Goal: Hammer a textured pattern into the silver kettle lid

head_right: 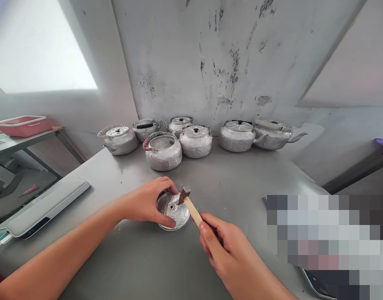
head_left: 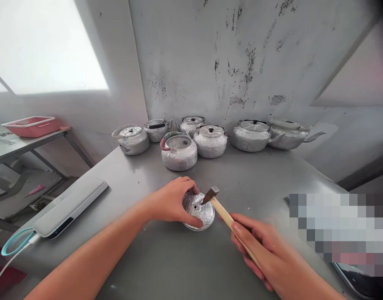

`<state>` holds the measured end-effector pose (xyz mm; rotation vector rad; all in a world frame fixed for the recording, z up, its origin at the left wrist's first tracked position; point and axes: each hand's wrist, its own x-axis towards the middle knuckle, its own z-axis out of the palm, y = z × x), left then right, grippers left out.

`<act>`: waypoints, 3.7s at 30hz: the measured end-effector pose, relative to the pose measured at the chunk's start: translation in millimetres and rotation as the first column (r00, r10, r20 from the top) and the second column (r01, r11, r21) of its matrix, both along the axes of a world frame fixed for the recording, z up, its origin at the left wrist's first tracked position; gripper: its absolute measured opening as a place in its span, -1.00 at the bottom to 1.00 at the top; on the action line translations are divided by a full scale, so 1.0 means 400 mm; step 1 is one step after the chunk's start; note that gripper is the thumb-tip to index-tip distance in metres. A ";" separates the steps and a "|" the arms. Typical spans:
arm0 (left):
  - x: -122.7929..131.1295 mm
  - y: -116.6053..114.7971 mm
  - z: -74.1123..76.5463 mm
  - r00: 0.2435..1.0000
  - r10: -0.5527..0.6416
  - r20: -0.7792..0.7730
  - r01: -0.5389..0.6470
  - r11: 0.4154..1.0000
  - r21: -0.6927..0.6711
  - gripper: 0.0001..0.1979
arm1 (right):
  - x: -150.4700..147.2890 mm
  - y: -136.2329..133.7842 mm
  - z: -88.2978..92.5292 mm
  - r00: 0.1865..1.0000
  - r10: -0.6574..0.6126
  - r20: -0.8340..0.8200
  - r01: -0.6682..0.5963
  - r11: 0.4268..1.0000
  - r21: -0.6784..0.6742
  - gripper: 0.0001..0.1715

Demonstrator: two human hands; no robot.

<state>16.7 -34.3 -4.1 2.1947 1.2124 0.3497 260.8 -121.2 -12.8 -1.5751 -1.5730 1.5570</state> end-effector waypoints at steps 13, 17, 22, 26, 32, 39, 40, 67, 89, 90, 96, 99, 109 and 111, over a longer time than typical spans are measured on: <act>0.001 0.000 -0.001 1.000 -0.007 0.007 0.007 1.000 -0.003 -0.35 | -0.001 -0.004 -0.009 0.999 0.031 -0.023 -0.030 0.998 0.053 -0.48; 0.002 0.000 0.003 1.000 -0.011 0.005 0.011 1.000 0.002 -0.35 | -0.001 -0.007 -0.007 1.000 0.030 0.007 -0.030 0.999 0.036 -0.47; 0.001 -0.002 0.006 1.000 -0.007 0.005 0.007 1.000 0.003 -0.36 | -0.003 -0.005 -0.013 1.000 0.010 -0.007 -0.010 1.000 0.015 -0.47; 0.000 -0.003 0.004 1.000 -0.008 0.011 0.008 1.000 -0.005 -0.34 | -0.002 0.000 -0.016 0.998 0.016 -0.059 -0.011 0.997 0.079 -0.45; -0.001 -0.001 0.003 1.000 -0.009 0.012 0.009 1.000 0.001 -0.34 | -0.002 -0.003 -0.002 0.999 -0.013 -0.051 0.014 1.000 0.023 -0.47; -0.002 -0.002 0.001 1.000 -0.008 0.012 0.008 1.000 0.004 -0.34 | -0.009 0.002 0.006 0.997 -0.068 -0.030 0.068 0.998 -0.010 -0.46; -0.002 -0.002 0.001 1.000 -0.009 0.012 0.009 1.000 0.005 -0.34 | -0.010 0.003 0.007 0.995 -0.090 -0.046 0.090 0.996 -0.016 -0.45; -0.012 -0.005 0.003 0.996 -0.082 0.018 0.081 0.996 0.040 -0.35 | -0.005 0.006 0.039 0.971 -0.226 -0.073 0.218 0.970 -0.103 -0.51; -0.001 -0.026 -0.003 0.997 -0.070 -0.040 0.072 0.996 0.054 -0.19 | -0.013 0.010 -0.022 0.983 -0.113 -0.144 0.095 0.988 -0.125 -0.68; -0.001 -0.026 -0.003 0.997 -0.069 -0.040 0.071 0.996 0.054 -0.19 | -0.012 0.010 -0.024 0.984 -0.107 -0.142 0.089 0.988 -0.129 -0.67; 0.001 -0.023 -0.007 0.996 -0.078 -0.045 0.081 0.995 0.055 -0.13 | -0.004 0.010 -0.028 0.990 -0.089 -0.106 0.073 0.987 -0.146 -0.60; 0.004 -0.025 -0.008 0.997 -0.055 -0.054 0.056 0.998 0.032 -0.10 | -0.005 0.011 -0.022 0.996 -0.066 -0.059 0.058 0.990 -0.126 -0.59; 0.006 -0.026 -0.001 0.999 -0.023 -0.035 0.023 1.000 -0.006 -0.14 | -0.014 -0.008 -0.002 0.998 -0.039 -0.050 0.037 0.999 -0.039 -0.50; 0.006 -0.026 -0.001 0.999 -0.023 -0.024 0.023 1.000 -0.008 -0.14 | -0.014 -0.008 -0.007 0.998 -0.017 -0.066 0.015 0.999 -0.035 -0.48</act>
